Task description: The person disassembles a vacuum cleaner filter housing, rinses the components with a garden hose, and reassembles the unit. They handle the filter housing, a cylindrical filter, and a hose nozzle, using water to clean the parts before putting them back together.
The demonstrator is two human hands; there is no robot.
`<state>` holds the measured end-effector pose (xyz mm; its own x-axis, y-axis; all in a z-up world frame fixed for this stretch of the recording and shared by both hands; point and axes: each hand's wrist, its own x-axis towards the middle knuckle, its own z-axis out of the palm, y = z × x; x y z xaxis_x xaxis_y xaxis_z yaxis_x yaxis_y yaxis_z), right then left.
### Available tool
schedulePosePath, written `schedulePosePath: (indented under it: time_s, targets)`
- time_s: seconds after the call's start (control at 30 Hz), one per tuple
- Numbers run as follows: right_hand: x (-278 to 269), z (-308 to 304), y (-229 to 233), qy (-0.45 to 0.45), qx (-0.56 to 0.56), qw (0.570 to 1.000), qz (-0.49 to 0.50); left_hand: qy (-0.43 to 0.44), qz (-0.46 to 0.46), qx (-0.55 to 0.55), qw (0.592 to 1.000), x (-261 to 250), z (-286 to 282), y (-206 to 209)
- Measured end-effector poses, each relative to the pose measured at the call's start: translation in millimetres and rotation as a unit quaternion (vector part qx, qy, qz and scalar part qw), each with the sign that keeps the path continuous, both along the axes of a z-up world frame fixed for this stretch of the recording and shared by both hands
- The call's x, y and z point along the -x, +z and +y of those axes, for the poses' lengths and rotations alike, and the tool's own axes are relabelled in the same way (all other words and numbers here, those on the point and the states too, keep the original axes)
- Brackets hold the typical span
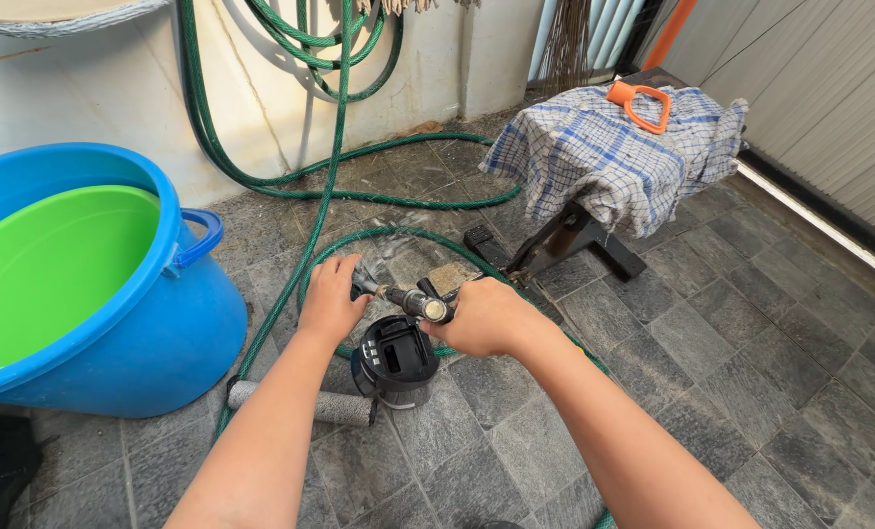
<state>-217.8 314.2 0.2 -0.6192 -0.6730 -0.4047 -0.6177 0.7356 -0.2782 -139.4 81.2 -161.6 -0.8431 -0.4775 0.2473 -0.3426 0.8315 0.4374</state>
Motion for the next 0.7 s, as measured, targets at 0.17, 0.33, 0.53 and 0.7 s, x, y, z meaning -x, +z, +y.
schedulePosePath:
  time_s: [0.17, 0.33, 0.53, 0.7]
  targets:
    - [-3.8, -0.1, -31.5, 0.002, 0.018, 0.999, -0.040, 0.155, -0.002, -0.113, 0.981, -23.4, -4.7, -17.5]
    - [2.7, 29.2, -131.3, -0.034, -0.013, 0.999, 0.011, 0.213, -0.065, -0.166, 0.961, -113.0, 10.3, -68.3]
    - [-19.1, 92.6, -266.7, 0.043, -0.227, 0.973, -0.007, 0.138, -0.214, -0.191, 0.948, -189.9, 60.5, -94.5]
    - [-2.2, 69.3, -278.1, 0.097, -0.260, 0.961, 0.002, 0.089, -0.228, -0.205, 0.948, -190.9, 63.0, -94.6]
